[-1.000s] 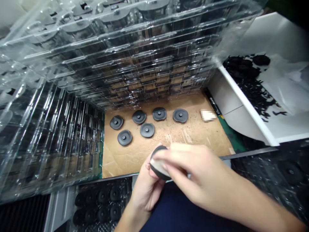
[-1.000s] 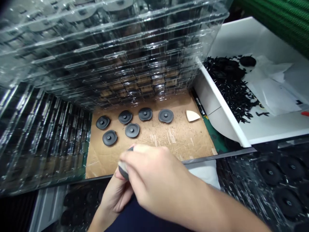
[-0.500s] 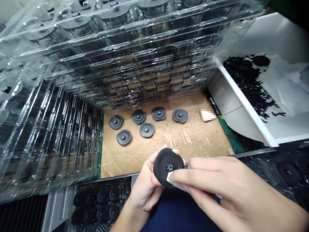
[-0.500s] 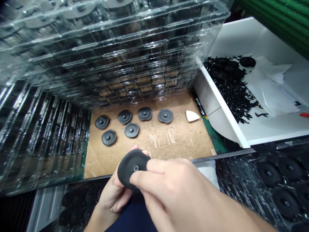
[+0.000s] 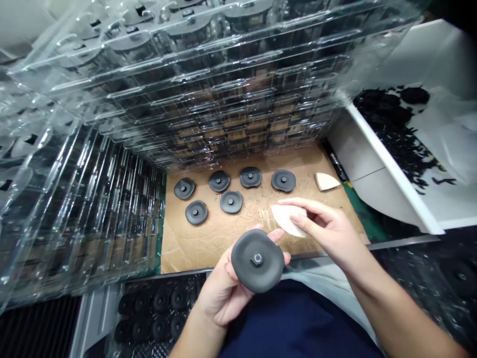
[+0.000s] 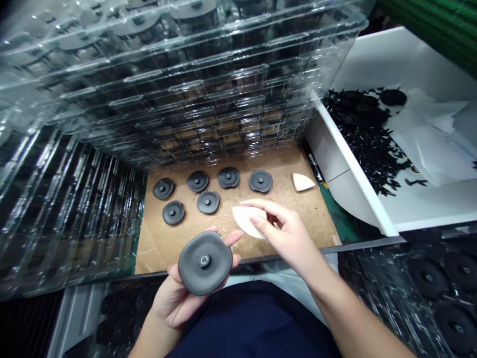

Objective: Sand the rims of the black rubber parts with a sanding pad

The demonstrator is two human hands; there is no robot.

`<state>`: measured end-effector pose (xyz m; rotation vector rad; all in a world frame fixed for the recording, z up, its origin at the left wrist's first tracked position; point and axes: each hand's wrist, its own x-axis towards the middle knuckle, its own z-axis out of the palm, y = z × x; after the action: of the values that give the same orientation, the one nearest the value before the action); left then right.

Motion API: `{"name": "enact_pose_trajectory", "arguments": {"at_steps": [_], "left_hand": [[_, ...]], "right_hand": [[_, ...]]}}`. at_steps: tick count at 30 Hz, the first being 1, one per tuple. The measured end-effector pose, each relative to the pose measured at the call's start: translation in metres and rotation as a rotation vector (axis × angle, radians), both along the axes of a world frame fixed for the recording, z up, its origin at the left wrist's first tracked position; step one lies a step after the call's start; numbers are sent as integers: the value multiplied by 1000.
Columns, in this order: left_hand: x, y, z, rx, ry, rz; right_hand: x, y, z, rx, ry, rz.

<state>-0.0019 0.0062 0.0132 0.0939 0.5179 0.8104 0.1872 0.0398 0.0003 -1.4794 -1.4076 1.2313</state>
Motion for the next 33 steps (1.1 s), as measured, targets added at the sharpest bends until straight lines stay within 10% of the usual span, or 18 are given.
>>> {"name": "enact_pose_trajectory", "arguments": {"at_steps": [7, 18, 23, 29, 33], "left_hand": [[-3, 0, -6, -14, -61, 12], [-7, -2, -10, -38, -16, 46], [-5, -1, -7, -16, 141, 95], [2, -2, -8, 39, 387, 222], [2, -2, -10, 75, 414, 279]], "right_hand": [[6, -23, -41, -176, 22, -25], [-1, -36, -52, -175, -71, 36], [4, -29, -19, -92, -126, -6], [-17, -27, 39, 505, -316, 134], [-27, -25, 40, 369, -314, 320]]}}
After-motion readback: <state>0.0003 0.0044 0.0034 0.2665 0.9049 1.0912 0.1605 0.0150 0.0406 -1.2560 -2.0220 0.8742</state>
